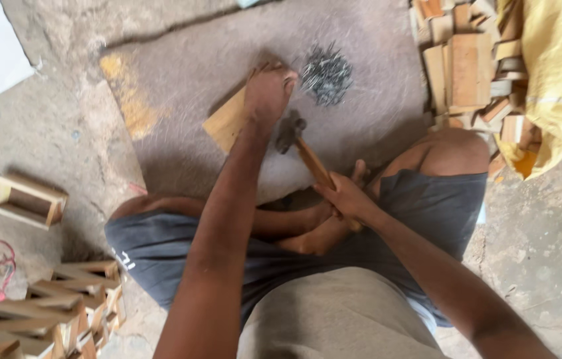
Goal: The person sits on the floor and assembles small wooden boxes by hammering nails into the corners. They pick up wooden frames, position nails, and use a hammer to secure the pieces together, stacking the finished boxes nearby.
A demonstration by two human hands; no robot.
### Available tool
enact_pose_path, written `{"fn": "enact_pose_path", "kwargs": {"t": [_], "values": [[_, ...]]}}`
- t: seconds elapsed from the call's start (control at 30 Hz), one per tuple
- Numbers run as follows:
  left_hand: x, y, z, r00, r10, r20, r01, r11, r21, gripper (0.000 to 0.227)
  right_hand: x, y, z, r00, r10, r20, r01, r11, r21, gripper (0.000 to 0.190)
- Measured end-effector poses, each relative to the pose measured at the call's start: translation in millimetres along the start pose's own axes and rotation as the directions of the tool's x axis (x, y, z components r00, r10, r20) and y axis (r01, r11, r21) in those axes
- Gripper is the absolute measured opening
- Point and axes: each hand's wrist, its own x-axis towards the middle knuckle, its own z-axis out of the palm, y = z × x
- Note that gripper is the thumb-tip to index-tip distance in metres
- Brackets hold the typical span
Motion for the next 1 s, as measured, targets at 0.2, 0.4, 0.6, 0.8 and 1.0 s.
{"fn": "enact_pose_path", "kwargs": {"t": [0.2, 0.4, 0.6, 0.8, 1.0], "values": [[38, -16, 51, 0.994, -0.059, 0.089, 0.045, 0.987, 0.152, 0.017, 23, -2, -10, 0.991, -0.119, 0.057, 0.115, 0.991, 0.065, 0.035], [-68, -6, -38, 0.934, -0.331, 0.133, 0.357, 0.86, -0.365, 0.019, 30, -4, -8, 0.985, -0.155, 0.076, 0.154, 0.988, 0.026, 0.035], [-162, -24, -123, 0.954, -0.252, -0.165, 0.252, 0.968, -0.017, 0.007, 27, -4, -3, 0.997, -0.071, 0.019, 0.072, 0.997, -0.041, 0.034], [-161, -28, -90, 0.968, -0.127, -0.218, -0.008, 0.848, -0.529, 0.007, 19, -2, 1, 0.985, -0.159, -0.061, 0.146, 0.973, -0.177, 0.035], [-156, -27, -84, 0.966, -0.203, -0.163, 0.101, 0.871, -0.481, 0.009, -24, -31, 11, 0.904, -0.415, -0.102, 0.35, 0.855, -0.382, 0.031]]}}
